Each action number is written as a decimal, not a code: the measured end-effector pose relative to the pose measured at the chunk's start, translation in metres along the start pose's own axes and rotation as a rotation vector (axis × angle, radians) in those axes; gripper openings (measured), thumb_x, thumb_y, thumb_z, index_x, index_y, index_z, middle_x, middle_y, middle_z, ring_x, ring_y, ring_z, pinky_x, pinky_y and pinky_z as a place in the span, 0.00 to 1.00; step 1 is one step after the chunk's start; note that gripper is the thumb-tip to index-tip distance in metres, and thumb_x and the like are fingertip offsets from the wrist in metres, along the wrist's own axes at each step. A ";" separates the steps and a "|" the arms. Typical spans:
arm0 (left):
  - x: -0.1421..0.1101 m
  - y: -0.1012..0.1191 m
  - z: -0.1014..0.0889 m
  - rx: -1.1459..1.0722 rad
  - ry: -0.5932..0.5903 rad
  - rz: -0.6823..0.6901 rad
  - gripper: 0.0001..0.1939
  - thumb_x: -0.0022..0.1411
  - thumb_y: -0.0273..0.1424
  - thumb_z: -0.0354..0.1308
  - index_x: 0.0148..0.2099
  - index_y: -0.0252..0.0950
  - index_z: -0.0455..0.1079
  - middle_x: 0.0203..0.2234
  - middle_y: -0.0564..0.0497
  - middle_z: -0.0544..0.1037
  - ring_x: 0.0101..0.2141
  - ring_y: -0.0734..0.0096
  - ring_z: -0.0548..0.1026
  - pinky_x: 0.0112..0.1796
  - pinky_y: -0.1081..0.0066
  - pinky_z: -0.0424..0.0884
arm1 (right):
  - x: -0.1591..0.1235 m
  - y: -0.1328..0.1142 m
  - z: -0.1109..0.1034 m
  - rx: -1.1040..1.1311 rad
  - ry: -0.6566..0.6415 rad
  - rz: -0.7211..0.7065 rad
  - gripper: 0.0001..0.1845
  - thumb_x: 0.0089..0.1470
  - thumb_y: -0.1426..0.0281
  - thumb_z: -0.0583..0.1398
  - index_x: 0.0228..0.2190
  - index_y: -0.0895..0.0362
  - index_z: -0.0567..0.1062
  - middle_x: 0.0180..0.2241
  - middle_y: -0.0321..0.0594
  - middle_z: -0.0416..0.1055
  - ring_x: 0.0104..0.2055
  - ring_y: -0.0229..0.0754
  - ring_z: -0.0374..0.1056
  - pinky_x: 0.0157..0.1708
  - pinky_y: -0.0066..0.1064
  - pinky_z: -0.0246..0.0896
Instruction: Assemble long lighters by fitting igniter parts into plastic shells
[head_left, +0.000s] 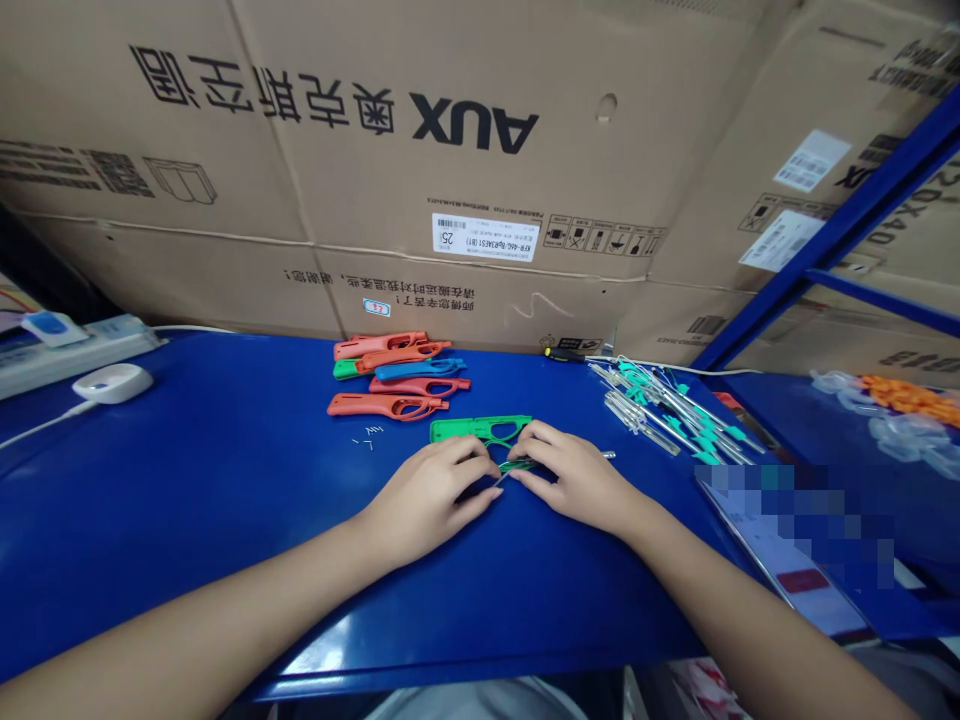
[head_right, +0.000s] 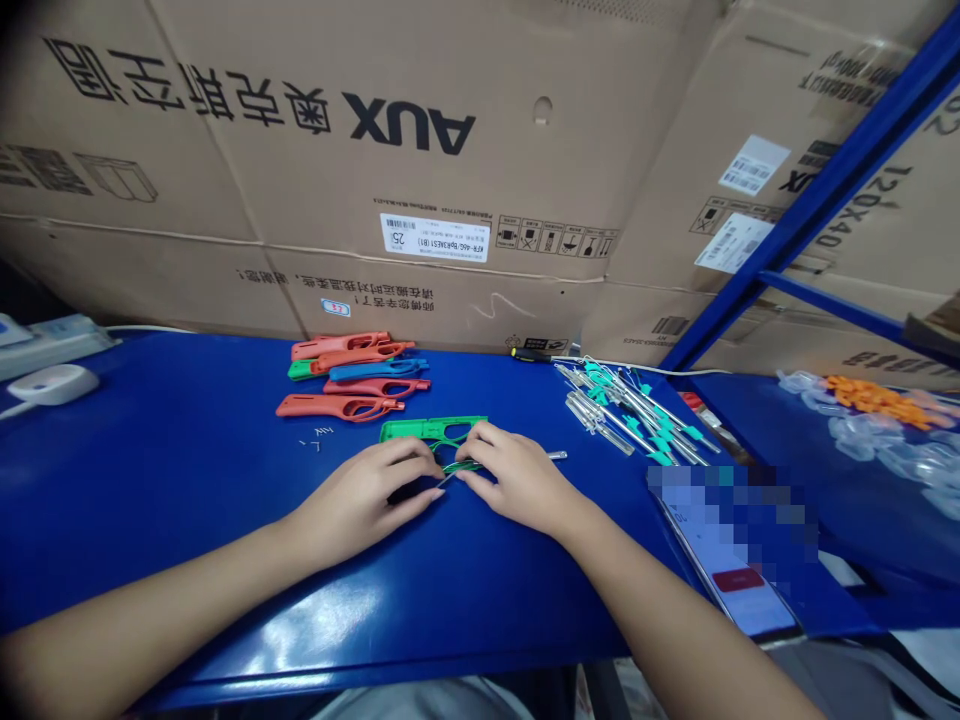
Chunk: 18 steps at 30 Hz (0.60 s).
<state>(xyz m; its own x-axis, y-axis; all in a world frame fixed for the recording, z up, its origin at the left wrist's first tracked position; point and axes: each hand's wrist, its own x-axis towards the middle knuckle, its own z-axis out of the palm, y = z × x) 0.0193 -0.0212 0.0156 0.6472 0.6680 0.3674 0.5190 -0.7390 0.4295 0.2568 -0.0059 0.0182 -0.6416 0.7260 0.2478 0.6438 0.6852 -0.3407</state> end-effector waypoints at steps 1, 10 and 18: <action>0.000 0.000 0.000 0.008 0.011 -0.006 0.07 0.70 0.30 0.55 0.46 0.38 0.74 0.42 0.47 0.76 0.43 0.62 0.74 0.46 0.63 0.72 | 0.000 0.000 0.000 0.002 -0.001 0.004 0.06 0.65 0.66 0.58 0.42 0.53 0.73 0.42 0.42 0.71 0.41 0.42 0.70 0.40 0.32 0.63; 0.001 -0.002 -0.005 0.033 0.063 -0.062 0.06 0.67 0.29 0.56 0.43 0.39 0.75 0.41 0.47 0.76 0.42 0.61 0.72 0.46 0.60 0.71 | 0.001 -0.004 -0.007 0.037 -0.020 0.003 0.03 0.65 0.72 0.55 0.37 0.54 0.68 0.38 0.40 0.71 0.40 0.42 0.67 0.38 0.32 0.59; 0.000 -0.005 -0.002 0.026 0.023 -0.072 0.04 0.66 0.28 0.59 0.42 0.39 0.74 0.41 0.49 0.75 0.42 0.62 0.73 0.45 0.63 0.71 | 0.002 -0.006 -0.009 0.010 -0.070 -0.022 0.07 0.63 0.67 0.58 0.32 0.54 0.66 0.37 0.39 0.68 0.39 0.42 0.65 0.39 0.33 0.58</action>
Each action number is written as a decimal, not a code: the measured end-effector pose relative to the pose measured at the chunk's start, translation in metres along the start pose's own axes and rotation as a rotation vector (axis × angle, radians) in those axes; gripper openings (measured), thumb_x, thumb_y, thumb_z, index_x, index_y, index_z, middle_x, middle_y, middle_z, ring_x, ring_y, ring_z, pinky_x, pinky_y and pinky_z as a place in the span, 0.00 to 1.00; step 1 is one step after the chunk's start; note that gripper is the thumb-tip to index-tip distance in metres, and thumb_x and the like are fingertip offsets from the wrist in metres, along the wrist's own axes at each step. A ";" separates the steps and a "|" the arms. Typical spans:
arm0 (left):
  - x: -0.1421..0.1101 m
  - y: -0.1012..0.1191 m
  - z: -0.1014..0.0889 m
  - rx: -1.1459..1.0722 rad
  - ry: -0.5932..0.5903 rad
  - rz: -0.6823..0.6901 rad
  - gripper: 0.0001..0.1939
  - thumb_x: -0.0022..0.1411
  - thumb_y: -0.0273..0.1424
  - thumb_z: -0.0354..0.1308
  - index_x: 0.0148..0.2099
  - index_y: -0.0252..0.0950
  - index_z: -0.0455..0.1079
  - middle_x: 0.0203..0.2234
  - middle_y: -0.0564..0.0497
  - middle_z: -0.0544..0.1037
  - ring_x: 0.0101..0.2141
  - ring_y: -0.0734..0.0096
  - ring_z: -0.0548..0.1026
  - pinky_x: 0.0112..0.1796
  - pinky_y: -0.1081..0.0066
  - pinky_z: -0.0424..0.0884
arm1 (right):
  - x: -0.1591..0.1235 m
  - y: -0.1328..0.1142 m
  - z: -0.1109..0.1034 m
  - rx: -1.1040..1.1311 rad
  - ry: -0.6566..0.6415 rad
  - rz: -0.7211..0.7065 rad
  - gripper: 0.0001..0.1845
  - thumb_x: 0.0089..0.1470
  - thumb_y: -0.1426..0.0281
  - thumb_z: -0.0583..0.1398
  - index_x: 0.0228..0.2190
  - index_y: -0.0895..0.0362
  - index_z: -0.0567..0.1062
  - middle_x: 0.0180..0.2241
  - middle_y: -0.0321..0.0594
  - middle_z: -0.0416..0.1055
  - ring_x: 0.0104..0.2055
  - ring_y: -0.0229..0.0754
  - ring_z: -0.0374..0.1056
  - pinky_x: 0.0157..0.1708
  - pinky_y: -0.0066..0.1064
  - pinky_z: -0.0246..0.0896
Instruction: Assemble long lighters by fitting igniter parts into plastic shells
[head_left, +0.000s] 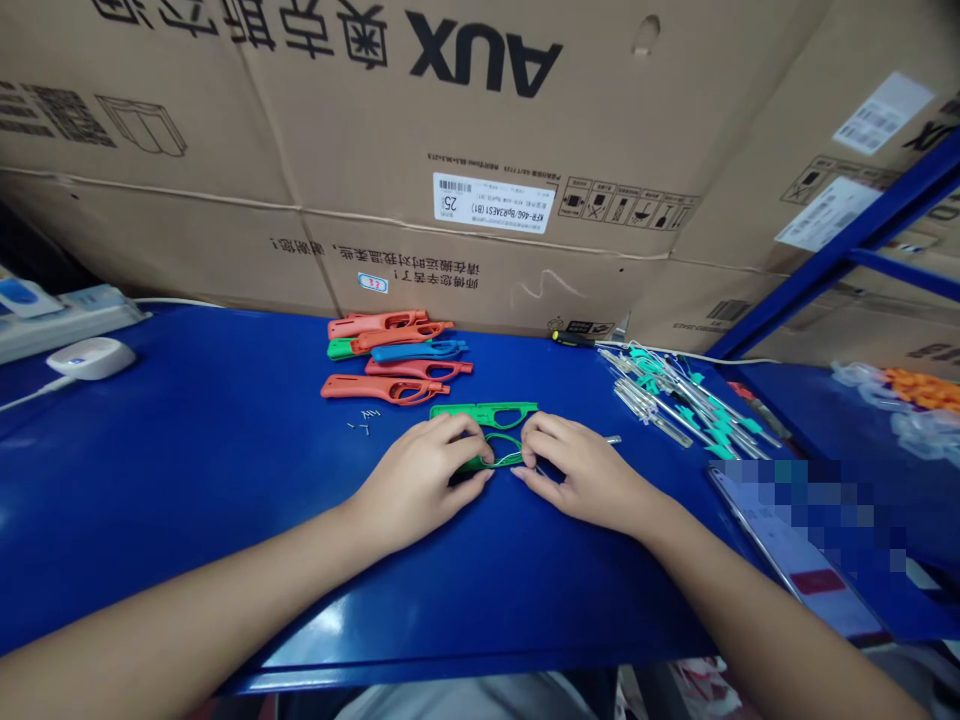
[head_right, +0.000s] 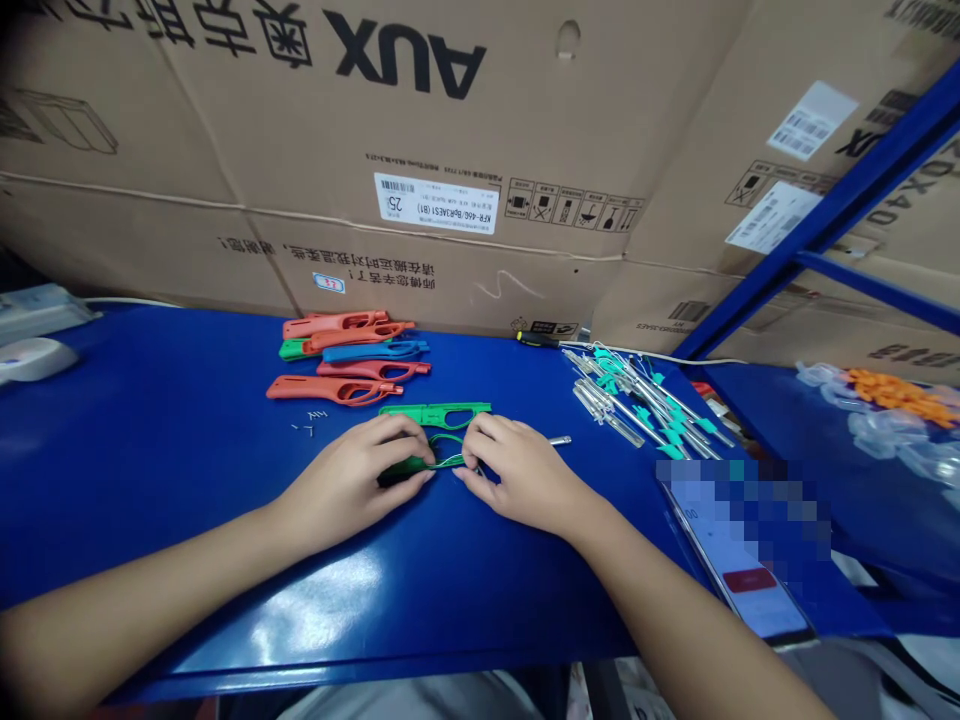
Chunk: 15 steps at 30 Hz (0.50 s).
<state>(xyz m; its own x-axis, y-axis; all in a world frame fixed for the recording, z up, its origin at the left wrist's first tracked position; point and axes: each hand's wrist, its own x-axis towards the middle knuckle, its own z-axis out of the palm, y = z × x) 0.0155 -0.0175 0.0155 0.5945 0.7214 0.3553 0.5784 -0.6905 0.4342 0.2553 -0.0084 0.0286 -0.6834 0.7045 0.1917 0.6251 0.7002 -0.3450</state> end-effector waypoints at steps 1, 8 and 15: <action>0.000 0.000 0.000 -0.002 0.000 0.001 0.04 0.66 0.27 0.58 0.43 0.39 0.74 0.41 0.49 0.75 0.42 0.62 0.73 0.45 0.63 0.71 | 0.000 0.000 0.001 0.003 0.002 0.007 0.07 0.64 0.67 0.57 0.33 0.54 0.66 0.37 0.39 0.68 0.39 0.42 0.65 0.39 0.33 0.58; 0.000 0.003 0.002 -0.003 -0.011 0.028 0.07 0.67 0.25 0.56 0.41 0.38 0.75 0.40 0.48 0.75 0.41 0.64 0.74 0.43 0.65 0.71 | 0.000 0.000 0.005 -0.015 0.008 0.055 0.08 0.66 0.74 0.49 0.39 0.55 0.68 0.39 0.43 0.70 0.39 0.44 0.67 0.39 0.36 0.59; 0.000 0.004 0.004 0.013 -0.009 0.015 0.05 0.67 0.26 0.57 0.42 0.38 0.74 0.41 0.49 0.75 0.40 0.64 0.74 0.40 0.66 0.71 | -0.002 -0.004 0.004 0.008 0.008 0.060 0.08 0.59 0.77 0.53 0.39 0.55 0.69 0.40 0.42 0.71 0.41 0.44 0.67 0.41 0.36 0.60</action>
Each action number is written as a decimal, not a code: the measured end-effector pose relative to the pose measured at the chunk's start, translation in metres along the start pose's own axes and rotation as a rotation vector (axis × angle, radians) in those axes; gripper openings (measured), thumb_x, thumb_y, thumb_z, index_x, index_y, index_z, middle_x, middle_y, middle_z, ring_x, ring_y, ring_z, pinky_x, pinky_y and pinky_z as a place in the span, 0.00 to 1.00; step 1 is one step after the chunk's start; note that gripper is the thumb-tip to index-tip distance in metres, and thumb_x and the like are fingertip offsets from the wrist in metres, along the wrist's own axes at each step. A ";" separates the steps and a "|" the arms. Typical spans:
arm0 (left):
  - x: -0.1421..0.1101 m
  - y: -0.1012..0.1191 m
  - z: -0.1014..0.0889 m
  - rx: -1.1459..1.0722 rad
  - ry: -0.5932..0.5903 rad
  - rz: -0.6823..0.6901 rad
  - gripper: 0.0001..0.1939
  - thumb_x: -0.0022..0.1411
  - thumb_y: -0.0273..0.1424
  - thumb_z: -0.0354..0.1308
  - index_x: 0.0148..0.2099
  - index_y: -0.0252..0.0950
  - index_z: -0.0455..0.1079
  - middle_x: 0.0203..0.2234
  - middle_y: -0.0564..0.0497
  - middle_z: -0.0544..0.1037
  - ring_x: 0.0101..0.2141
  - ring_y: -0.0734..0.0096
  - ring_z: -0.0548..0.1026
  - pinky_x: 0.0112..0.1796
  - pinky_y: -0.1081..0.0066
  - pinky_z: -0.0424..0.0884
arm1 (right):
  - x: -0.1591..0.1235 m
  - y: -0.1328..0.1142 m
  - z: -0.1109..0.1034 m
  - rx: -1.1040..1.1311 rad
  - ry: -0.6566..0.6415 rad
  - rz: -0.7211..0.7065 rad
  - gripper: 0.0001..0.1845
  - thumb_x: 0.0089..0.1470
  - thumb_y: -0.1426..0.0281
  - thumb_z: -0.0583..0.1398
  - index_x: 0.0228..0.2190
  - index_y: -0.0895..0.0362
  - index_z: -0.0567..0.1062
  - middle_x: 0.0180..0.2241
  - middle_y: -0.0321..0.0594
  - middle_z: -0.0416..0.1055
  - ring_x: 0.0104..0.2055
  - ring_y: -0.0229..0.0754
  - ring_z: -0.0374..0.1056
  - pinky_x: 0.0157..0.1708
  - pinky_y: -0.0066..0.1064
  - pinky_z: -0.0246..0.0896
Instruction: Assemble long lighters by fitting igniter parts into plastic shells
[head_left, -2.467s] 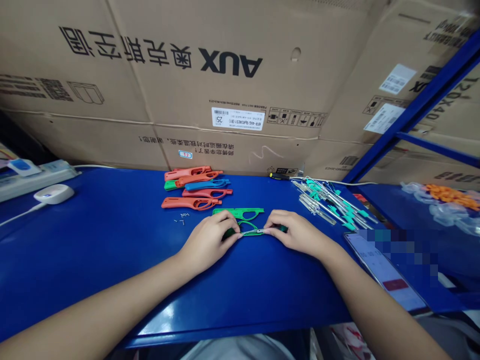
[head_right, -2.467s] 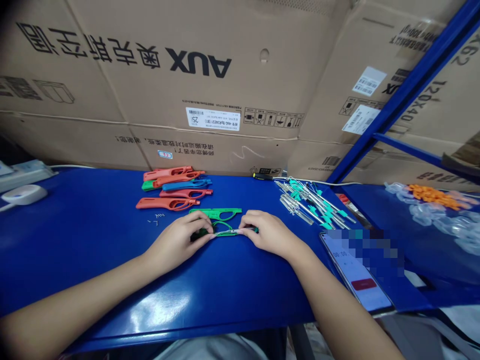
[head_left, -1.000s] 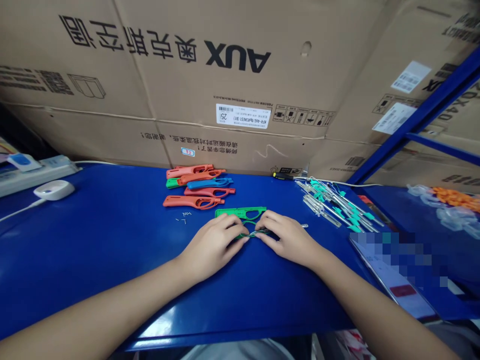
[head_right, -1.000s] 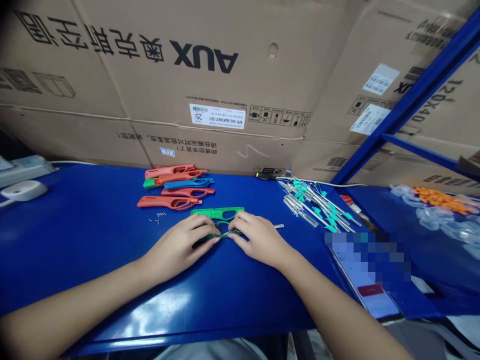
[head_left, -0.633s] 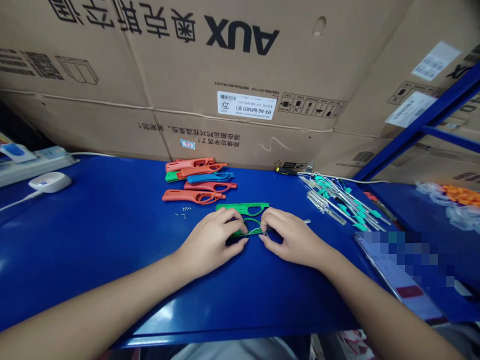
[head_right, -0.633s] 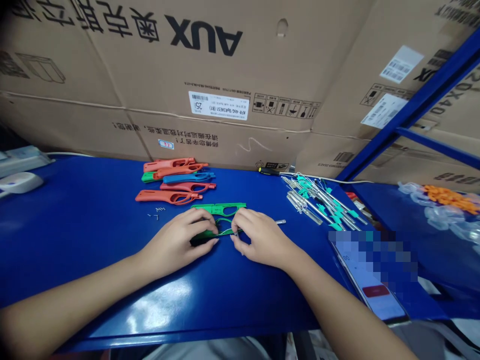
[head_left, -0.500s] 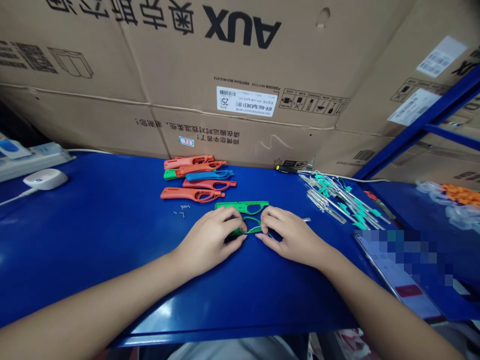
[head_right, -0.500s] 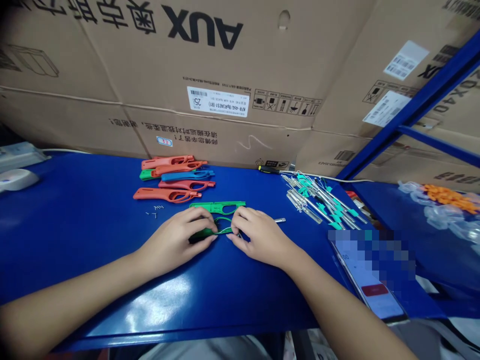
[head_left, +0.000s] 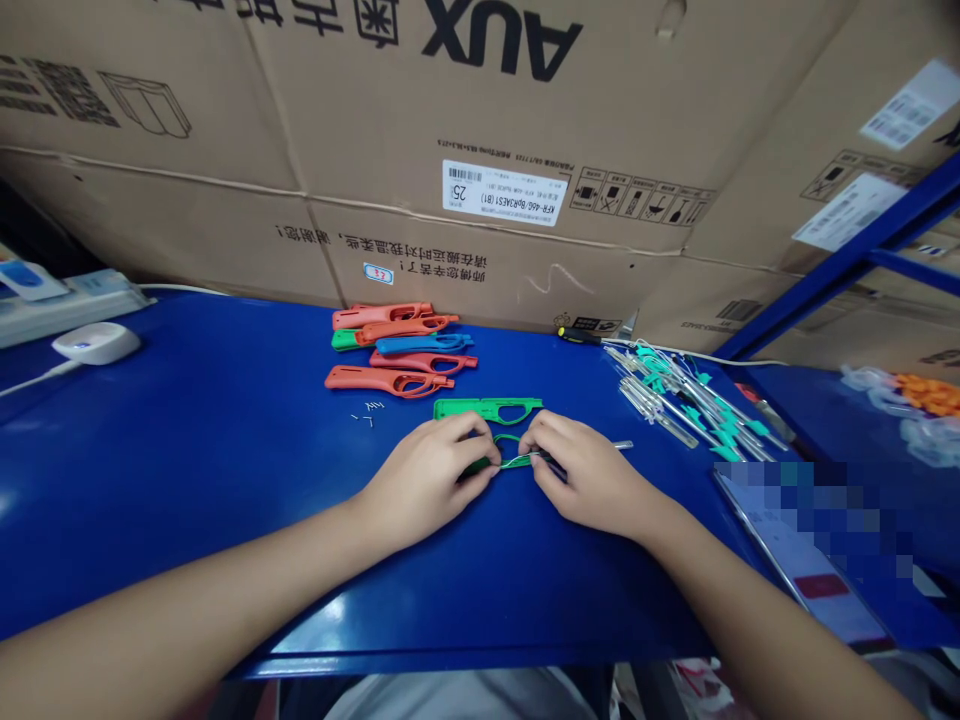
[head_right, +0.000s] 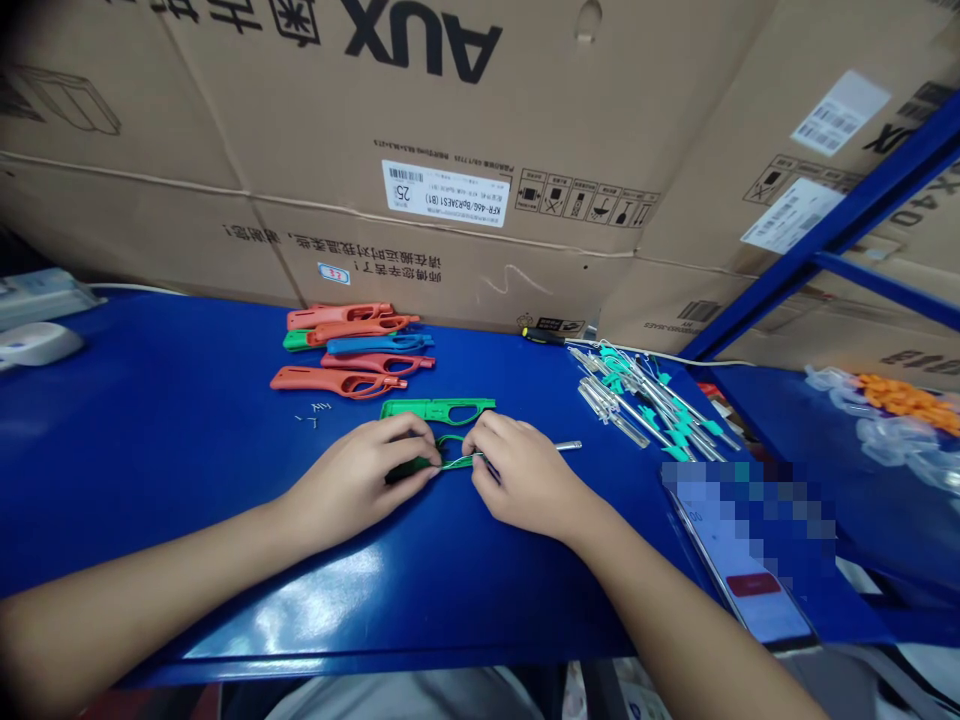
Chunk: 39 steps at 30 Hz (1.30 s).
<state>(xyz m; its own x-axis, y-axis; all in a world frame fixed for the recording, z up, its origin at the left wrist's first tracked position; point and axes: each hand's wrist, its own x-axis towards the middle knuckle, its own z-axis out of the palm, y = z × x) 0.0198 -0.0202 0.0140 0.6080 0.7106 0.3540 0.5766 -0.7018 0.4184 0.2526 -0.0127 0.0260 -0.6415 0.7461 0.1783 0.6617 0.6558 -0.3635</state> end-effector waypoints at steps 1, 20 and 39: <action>0.000 0.000 0.000 0.000 -0.001 0.001 0.06 0.67 0.26 0.57 0.43 0.38 0.74 0.41 0.48 0.75 0.40 0.64 0.74 0.40 0.66 0.71 | 0.000 0.000 0.000 0.003 0.000 -0.001 0.08 0.59 0.77 0.54 0.38 0.55 0.69 0.40 0.42 0.70 0.41 0.44 0.67 0.41 0.36 0.60; 0.001 0.000 0.000 -0.030 -0.029 -0.049 0.04 0.67 0.27 0.56 0.42 0.36 0.73 0.41 0.48 0.73 0.40 0.64 0.74 0.41 0.65 0.71 | -0.001 0.003 0.001 0.062 0.027 -0.049 0.08 0.59 0.78 0.55 0.39 0.55 0.69 0.39 0.41 0.71 0.42 0.44 0.67 0.42 0.36 0.61; 0.007 -0.016 -0.005 -0.374 -0.055 -0.185 0.02 0.59 0.24 0.67 0.36 0.35 0.79 0.32 0.53 0.73 0.26 0.78 0.70 0.28 0.77 0.65 | -0.007 0.005 -0.002 0.111 -0.037 -0.064 0.09 0.64 0.76 0.53 0.42 0.54 0.70 0.43 0.41 0.72 0.43 0.41 0.69 0.43 0.33 0.65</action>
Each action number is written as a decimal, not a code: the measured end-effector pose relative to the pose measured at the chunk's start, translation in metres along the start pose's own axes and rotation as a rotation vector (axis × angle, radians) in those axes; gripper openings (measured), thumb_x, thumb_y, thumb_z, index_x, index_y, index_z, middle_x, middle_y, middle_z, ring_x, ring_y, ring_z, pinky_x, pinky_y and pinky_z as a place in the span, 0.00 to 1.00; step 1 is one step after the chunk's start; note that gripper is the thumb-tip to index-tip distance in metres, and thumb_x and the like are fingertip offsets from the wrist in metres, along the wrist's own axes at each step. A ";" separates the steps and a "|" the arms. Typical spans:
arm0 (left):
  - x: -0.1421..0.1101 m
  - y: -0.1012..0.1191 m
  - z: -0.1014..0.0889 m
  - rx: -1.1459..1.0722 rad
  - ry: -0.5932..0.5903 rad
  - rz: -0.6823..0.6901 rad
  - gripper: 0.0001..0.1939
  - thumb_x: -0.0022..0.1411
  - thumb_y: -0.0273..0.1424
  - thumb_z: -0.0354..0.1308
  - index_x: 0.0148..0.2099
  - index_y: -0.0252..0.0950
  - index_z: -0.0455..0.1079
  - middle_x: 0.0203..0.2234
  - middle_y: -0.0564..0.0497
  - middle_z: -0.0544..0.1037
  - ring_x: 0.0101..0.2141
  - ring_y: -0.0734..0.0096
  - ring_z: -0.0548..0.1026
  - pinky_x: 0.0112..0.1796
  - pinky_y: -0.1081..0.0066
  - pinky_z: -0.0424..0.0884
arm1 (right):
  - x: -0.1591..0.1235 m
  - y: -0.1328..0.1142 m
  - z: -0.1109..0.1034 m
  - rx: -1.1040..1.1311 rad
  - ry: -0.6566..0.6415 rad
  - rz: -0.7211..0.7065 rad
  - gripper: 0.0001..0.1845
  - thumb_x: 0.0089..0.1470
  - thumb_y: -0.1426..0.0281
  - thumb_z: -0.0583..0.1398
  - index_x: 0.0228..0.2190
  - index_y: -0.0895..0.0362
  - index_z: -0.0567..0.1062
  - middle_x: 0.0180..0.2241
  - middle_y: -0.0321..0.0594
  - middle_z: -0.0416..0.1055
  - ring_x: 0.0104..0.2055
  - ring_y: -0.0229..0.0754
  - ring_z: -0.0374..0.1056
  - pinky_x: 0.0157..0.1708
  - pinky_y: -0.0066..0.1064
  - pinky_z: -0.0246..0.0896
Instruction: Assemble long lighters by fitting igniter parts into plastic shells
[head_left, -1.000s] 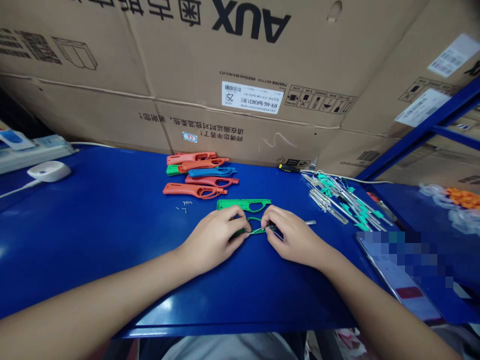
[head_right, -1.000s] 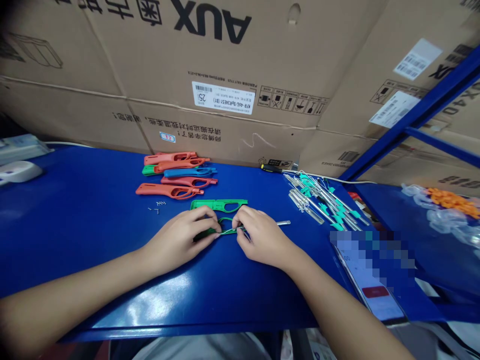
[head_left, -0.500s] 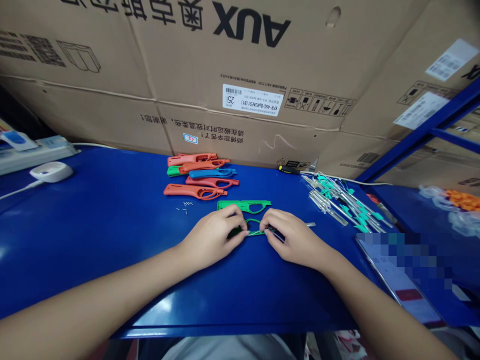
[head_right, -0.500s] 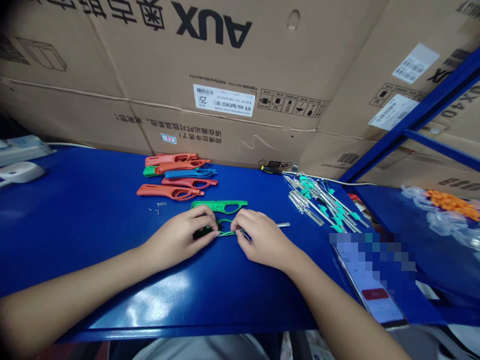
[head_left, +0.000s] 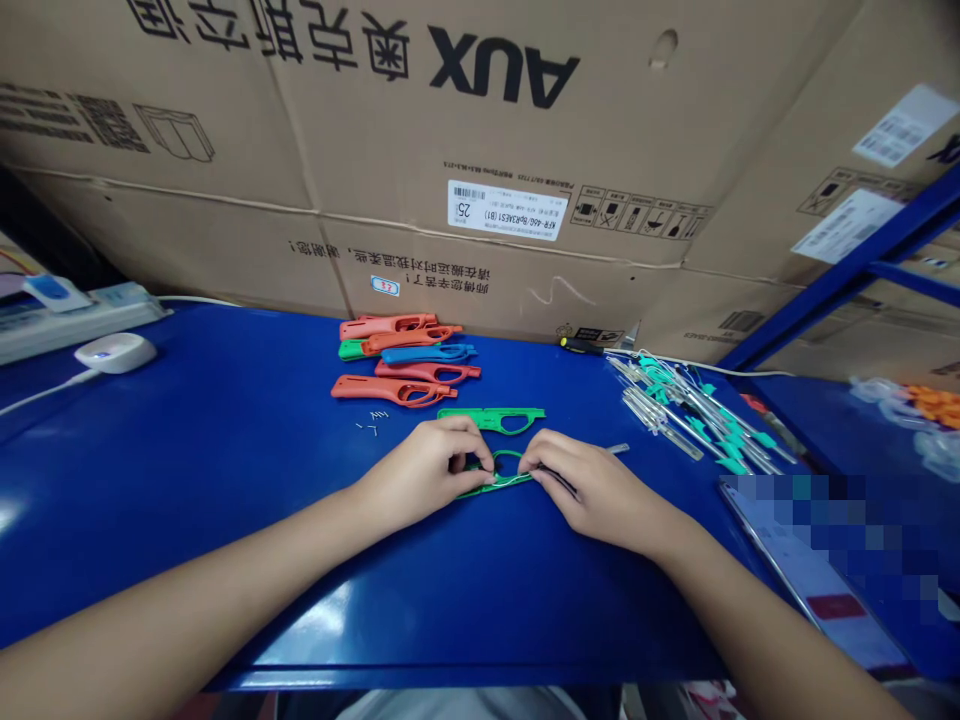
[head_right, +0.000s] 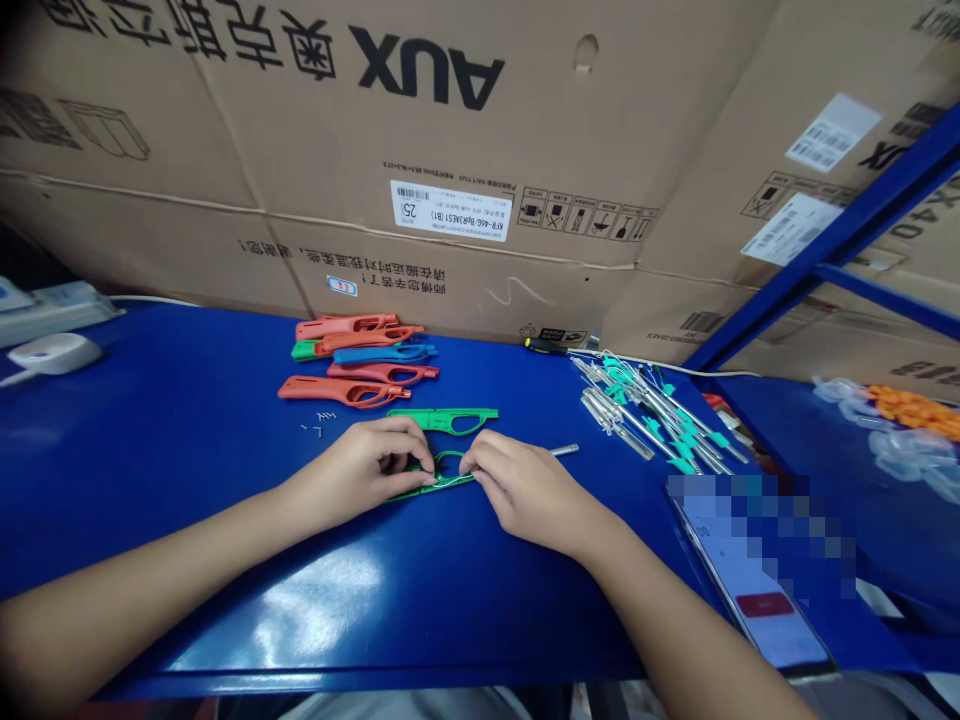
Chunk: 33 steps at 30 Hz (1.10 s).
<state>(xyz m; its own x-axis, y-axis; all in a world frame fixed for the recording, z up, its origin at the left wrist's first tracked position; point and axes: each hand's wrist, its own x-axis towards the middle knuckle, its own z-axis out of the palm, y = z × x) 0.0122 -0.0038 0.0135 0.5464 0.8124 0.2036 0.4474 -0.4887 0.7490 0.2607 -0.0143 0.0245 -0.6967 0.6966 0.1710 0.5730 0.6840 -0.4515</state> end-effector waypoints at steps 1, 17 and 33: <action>0.000 0.000 0.000 -0.005 0.001 0.002 0.02 0.59 0.24 0.67 0.36 0.35 0.79 0.32 0.52 0.73 0.26 0.78 0.70 0.29 0.77 0.65 | 0.000 0.000 0.000 -0.001 -0.002 -0.003 0.10 0.64 0.76 0.53 0.42 0.53 0.71 0.43 0.41 0.72 0.43 0.41 0.69 0.43 0.33 0.65; 0.000 0.002 0.001 -0.021 -0.007 0.035 0.03 0.59 0.30 0.68 0.34 0.36 0.79 0.31 0.53 0.73 0.28 0.75 0.70 0.30 0.75 0.65 | 0.001 -0.002 -0.001 0.009 0.010 0.007 0.04 0.63 0.72 0.58 0.39 0.53 0.73 0.41 0.39 0.74 0.42 0.40 0.70 0.42 0.31 0.64; 0.000 0.004 0.001 0.041 -0.008 0.039 0.02 0.60 0.27 0.66 0.34 0.35 0.77 0.33 0.51 0.74 0.29 0.75 0.71 0.31 0.75 0.66 | 0.002 -0.002 -0.002 -0.012 0.001 -0.029 0.04 0.63 0.72 0.58 0.38 0.53 0.75 0.40 0.40 0.73 0.39 0.39 0.70 0.39 0.29 0.64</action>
<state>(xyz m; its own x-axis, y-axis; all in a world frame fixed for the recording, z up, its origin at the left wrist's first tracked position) 0.0147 -0.0059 0.0156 0.5694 0.7900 0.2275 0.4540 -0.5328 0.7141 0.2590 -0.0133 0.0275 -0.7128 0.6767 0.1844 0.5577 0.7064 -0.4359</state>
